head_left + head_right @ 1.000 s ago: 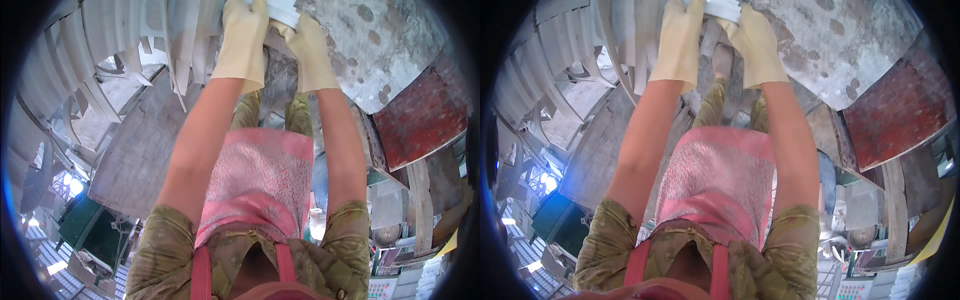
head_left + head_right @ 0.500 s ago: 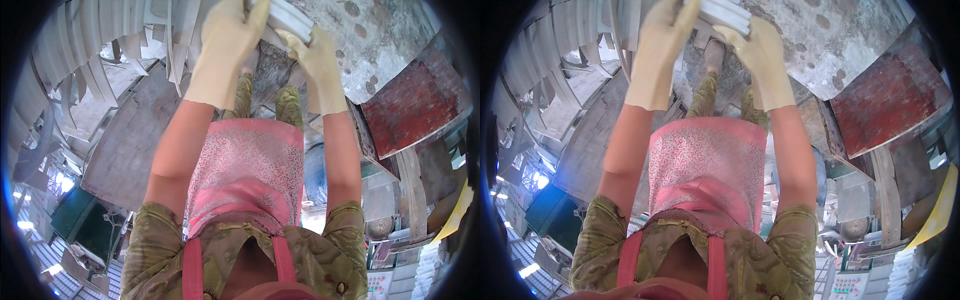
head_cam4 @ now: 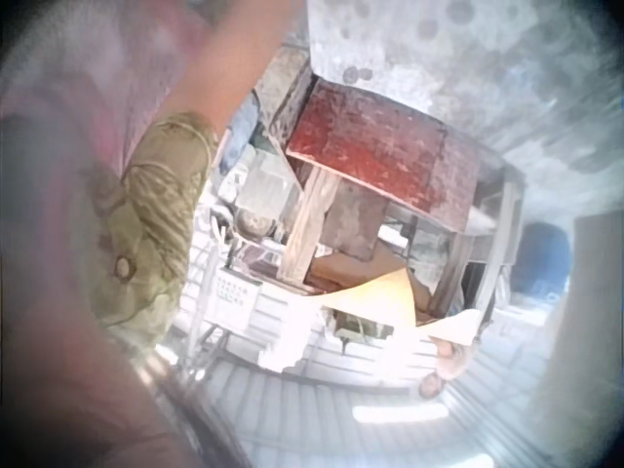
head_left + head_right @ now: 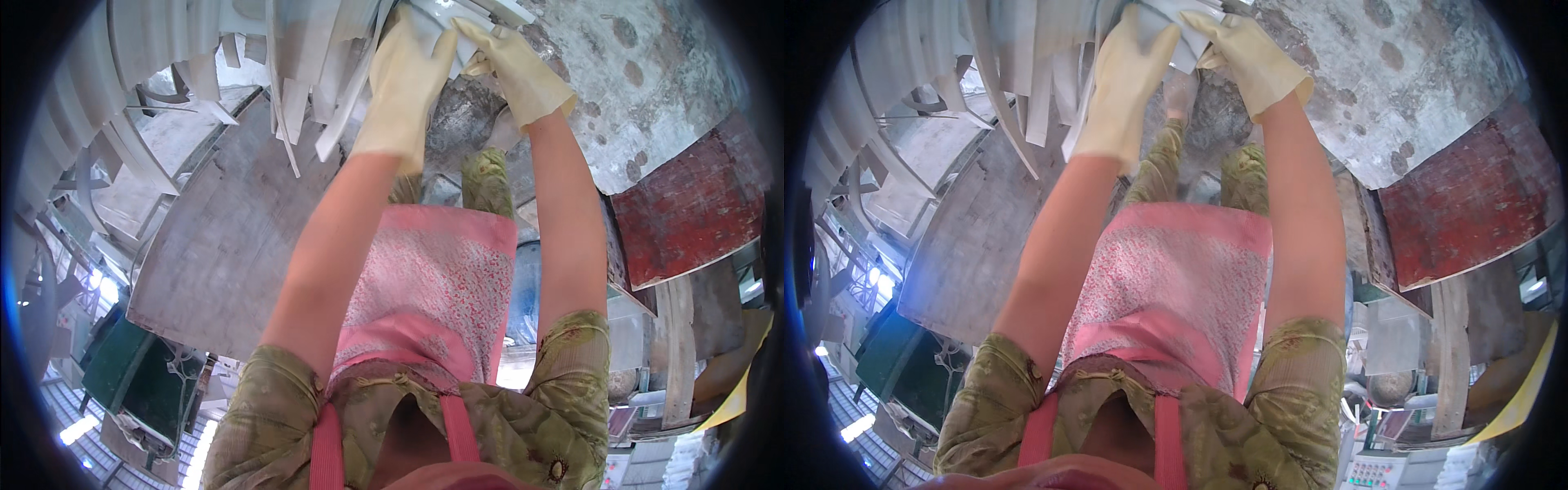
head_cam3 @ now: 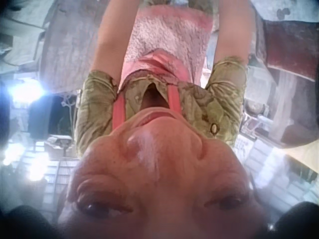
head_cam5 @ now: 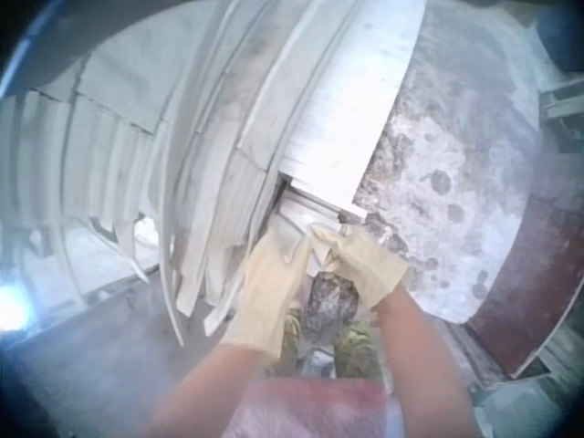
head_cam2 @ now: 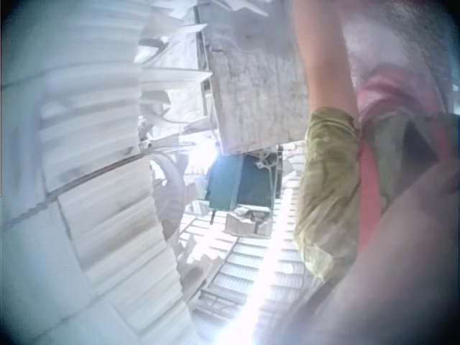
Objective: The person repeatedly picks up white rectangular plaster boards from a pile and places them onto a growing stack. The person also handles yellow sheets and other debris while organizing the boards.
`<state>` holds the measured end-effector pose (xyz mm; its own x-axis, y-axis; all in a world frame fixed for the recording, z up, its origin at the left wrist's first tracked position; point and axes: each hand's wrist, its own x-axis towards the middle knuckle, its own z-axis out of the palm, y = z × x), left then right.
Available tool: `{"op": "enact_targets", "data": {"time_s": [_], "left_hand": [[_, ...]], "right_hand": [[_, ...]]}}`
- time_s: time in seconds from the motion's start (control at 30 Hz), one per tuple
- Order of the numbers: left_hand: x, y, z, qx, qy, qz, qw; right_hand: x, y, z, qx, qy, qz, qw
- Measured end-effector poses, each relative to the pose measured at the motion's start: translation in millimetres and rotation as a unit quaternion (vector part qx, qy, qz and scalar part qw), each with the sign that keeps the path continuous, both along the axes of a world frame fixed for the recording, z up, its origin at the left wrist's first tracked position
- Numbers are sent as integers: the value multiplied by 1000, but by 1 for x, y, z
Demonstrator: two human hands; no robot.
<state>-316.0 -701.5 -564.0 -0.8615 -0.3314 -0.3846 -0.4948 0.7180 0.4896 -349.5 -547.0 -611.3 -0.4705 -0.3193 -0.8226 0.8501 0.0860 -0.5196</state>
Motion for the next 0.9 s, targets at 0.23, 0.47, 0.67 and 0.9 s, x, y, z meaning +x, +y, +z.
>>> {"op": "enact_targets", "data": {"time_s": [0.23,0.47,0.67,0.9], "left_hand": [[72,-11,37,191,-107,273,937],[58,-31,-4,74,-212,227,948],[42,-53,-30,-10,-237,139,961],[37,-59,-31,34,-227,151,961]], "right_hand": [[-3,-19,6,103,49,38,993],[-5,-24,5,116,30,35,992],[-8,-35,20,122,-11,-35,992],[-24,-41,25,229,7,76,970]]}}
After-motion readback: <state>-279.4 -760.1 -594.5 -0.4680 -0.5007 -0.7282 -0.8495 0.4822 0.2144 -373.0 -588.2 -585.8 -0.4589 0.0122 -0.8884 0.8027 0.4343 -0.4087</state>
